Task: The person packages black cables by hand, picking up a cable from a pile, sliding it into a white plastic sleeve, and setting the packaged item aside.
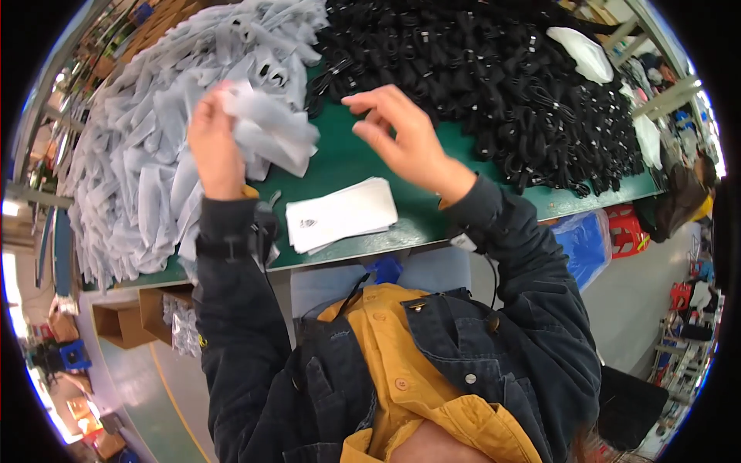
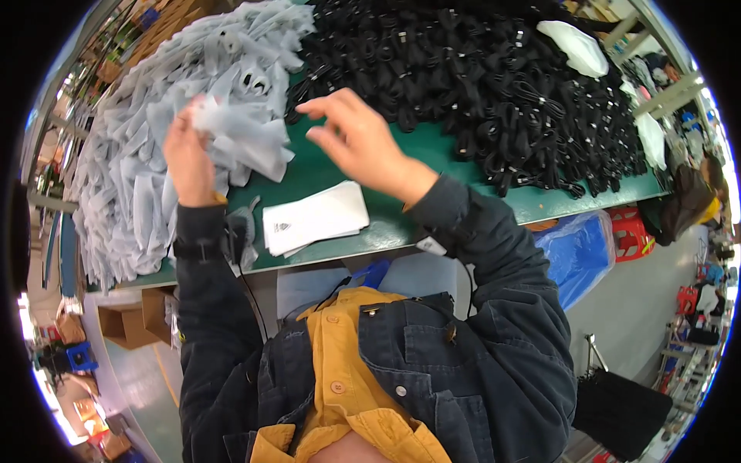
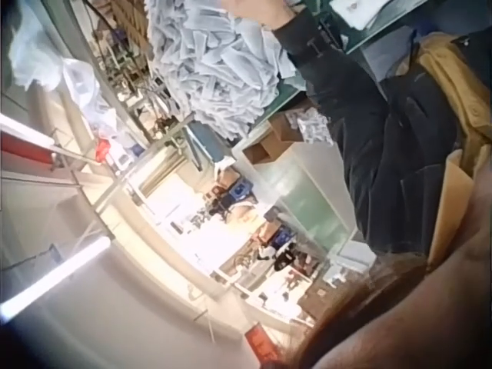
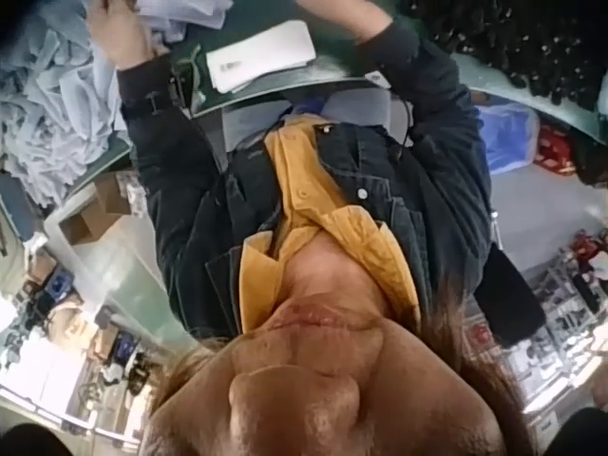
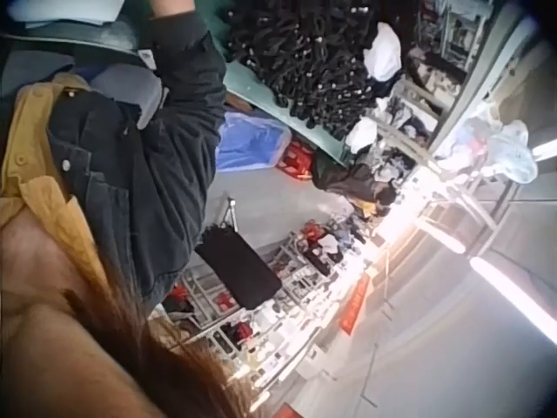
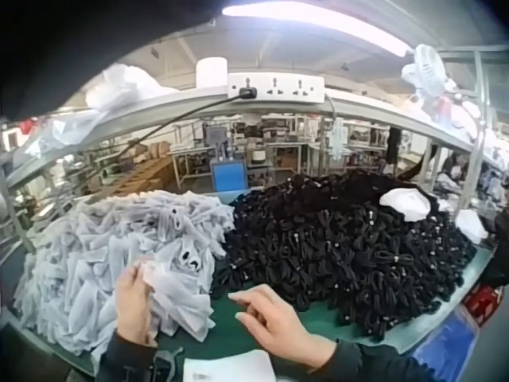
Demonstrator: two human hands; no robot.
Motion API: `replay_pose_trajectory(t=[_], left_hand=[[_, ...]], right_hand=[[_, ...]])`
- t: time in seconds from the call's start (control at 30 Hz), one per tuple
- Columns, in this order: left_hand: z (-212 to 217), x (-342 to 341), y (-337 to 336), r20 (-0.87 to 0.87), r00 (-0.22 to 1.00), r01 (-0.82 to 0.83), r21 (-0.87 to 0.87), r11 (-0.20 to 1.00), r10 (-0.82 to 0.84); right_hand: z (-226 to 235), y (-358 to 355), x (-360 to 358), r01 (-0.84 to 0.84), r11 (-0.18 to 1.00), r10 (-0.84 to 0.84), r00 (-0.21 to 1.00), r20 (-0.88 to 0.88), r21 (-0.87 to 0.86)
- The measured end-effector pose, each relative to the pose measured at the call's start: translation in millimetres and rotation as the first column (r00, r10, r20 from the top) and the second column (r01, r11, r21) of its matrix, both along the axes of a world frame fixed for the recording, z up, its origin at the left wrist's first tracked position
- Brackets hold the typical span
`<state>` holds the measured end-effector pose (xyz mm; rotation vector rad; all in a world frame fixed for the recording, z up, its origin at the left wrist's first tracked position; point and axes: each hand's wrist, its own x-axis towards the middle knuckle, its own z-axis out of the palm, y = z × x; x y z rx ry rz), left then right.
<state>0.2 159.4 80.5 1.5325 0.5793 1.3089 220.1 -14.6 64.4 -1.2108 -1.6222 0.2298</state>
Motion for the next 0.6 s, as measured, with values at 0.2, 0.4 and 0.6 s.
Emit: replay_pose_trajectory(t=[0.2, 0.4, 0.6], left_hand=[[-50, -87, -59, -0.673, 0.616, 0.055, 0.555, 0.830, 0.409], [-92, -134, -124, -0.743, 0.328, 0.055, 0.632, 0.773, 0.584], [-117, -129, -111, -0.699, 0.566, 0.026, 0.545, 0.838, 0.437]], right_hand=[[-78, 35, 61, 0.202, 0.979, -0.170, 0.777, 0.606, 0.016], [-87, 32, 53, 0.286, 0.942, -0.078, 0.699, 0.711, -0.178], [-98, 21, 54, 0.353, 0.922, -0.180, 0.755, 0.631, -0.159]])
